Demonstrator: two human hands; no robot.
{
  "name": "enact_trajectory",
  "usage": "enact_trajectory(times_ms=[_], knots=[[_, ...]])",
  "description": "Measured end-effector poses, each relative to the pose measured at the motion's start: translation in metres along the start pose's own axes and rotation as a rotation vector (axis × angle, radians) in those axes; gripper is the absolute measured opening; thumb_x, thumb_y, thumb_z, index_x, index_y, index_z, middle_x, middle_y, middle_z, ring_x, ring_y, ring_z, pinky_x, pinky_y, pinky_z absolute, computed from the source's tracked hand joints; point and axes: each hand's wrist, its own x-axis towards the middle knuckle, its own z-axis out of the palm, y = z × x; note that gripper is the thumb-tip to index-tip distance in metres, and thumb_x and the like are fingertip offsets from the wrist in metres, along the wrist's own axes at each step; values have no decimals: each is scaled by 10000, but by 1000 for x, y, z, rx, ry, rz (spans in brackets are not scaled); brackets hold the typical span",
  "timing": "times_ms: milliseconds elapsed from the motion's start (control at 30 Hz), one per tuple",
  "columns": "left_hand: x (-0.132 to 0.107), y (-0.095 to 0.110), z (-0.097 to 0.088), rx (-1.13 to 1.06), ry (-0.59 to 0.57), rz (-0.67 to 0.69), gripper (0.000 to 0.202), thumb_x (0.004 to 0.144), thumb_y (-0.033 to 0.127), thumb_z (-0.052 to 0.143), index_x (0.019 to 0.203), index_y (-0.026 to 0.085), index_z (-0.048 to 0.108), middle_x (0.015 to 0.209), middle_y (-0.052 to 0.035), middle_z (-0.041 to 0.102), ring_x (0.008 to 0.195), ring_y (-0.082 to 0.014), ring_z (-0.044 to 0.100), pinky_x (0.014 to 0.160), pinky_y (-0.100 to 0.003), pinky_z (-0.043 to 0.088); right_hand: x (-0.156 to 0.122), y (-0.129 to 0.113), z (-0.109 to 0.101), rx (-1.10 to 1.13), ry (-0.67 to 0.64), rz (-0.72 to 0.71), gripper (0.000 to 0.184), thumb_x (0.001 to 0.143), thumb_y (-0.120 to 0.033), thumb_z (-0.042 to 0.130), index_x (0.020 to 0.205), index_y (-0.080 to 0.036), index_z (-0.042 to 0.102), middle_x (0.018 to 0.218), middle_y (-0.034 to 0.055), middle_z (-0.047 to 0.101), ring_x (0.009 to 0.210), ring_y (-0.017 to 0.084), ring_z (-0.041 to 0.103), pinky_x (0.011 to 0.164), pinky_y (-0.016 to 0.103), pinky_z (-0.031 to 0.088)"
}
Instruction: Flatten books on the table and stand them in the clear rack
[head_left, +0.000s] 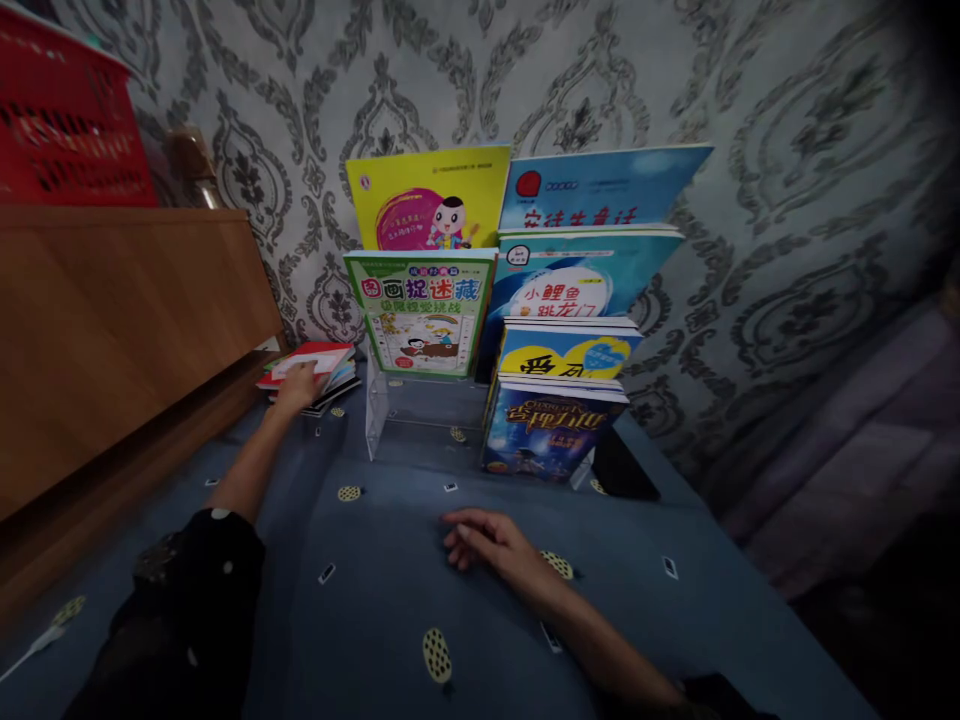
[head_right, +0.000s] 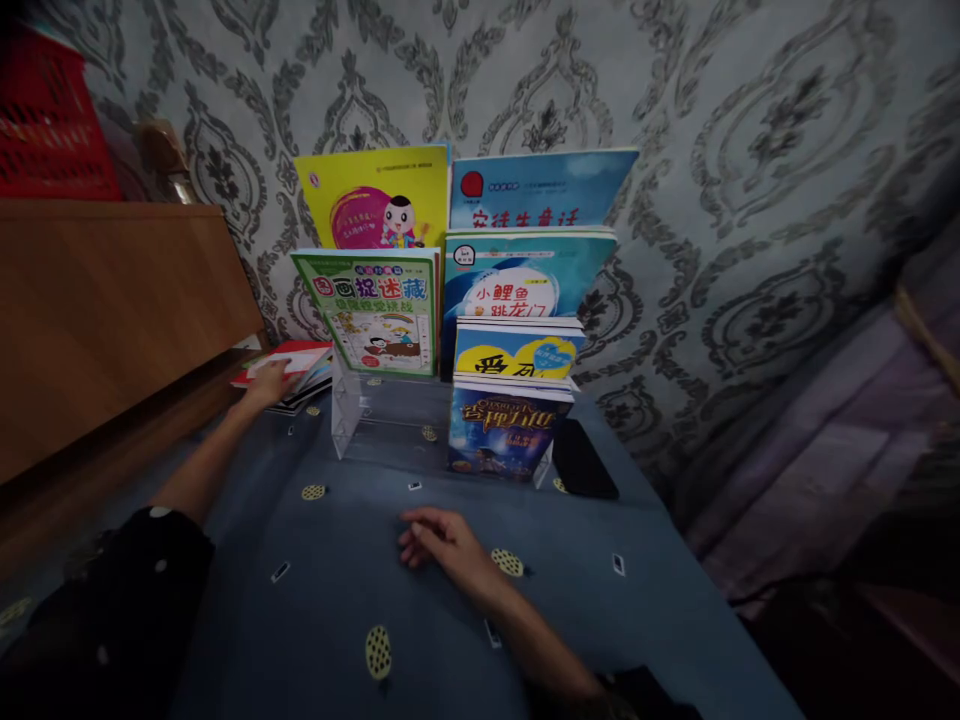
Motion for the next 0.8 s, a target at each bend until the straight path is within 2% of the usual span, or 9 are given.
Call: enact_trajectory(times_ms=[133,267,533,800], knots=[[-19,-6,23,106,-115,-25,525,932,439,532,1362,138,554,1470,-237,519,1437,-421,368,1089,-644,361,-2,-2,1,0,8,6,640,718,-692,774,1068,-162,699,865,58,710,731,163,681,714,332,543],[-20,-14,24,164,-176,-10,492,980,405,459,1407,166,519,1530,-224,460,1454,-398,350,1096,-672,331,-3,-2,1,-21,3,-1,657,722,-705,760,1081,-159,696,872,62,707,729,166,675,713,340,545],[-15,-26,13,206,-211,58,401,1016,379,395,1343,243,584,1460,-135,567,1413,-336,425,1082,-581,378,-2,2,1,-74,1,-23,661,757,-717,719,1104,-155,684,898,76,712,738,171,682,712,345,554],[-17,-25,5,223,-174,114,444,1035,356,305,1289,190,629,1318,-155,656,1266,-312,565,998,-460,441,-3,3,0,-106,-5,-33,649,783,-715,696,1118,-158,685,916,80,712,752,174,685,731,357,564]])
